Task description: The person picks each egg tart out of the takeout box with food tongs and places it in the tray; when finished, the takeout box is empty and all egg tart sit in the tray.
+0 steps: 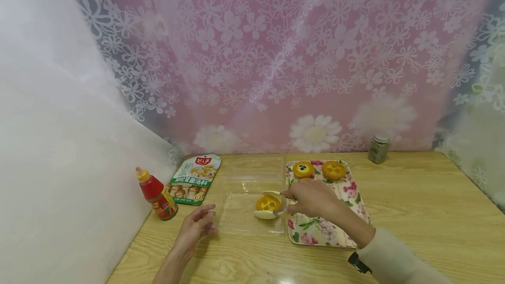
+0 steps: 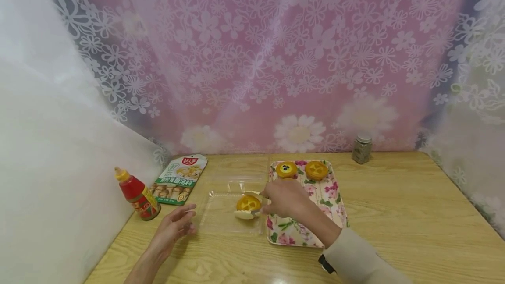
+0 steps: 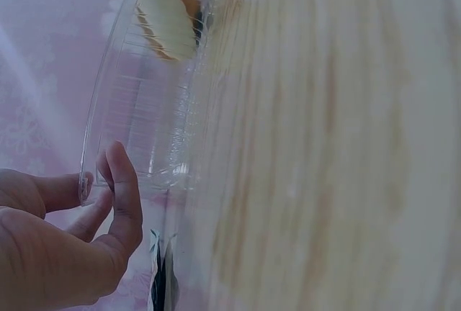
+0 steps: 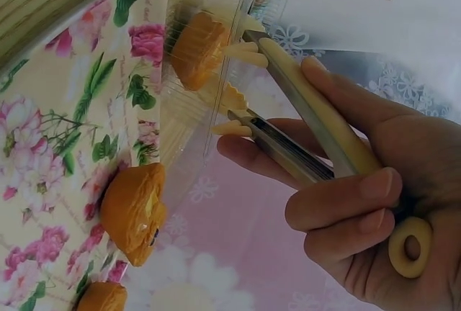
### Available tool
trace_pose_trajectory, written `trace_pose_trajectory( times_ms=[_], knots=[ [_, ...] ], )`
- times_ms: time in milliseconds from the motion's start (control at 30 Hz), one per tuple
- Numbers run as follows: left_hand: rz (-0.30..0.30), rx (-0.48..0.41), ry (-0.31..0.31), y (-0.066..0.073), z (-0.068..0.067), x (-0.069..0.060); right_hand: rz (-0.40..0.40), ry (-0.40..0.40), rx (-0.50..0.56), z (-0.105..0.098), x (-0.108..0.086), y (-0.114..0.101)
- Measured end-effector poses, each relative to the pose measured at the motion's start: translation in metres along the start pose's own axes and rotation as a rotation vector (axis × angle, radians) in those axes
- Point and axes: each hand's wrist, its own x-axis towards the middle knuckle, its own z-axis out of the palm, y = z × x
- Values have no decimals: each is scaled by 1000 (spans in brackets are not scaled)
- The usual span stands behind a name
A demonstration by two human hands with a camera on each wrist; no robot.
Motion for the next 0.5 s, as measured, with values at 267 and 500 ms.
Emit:
trace_pose_trajectory(
  times_ms=[267,500],
  knots=[
    [-15,-9,25,1,1,0,-48,11,72,1,-3,9],
    [-17,-10,24,1,2,0,-66,37,143,4,-8,18]
  ],
)
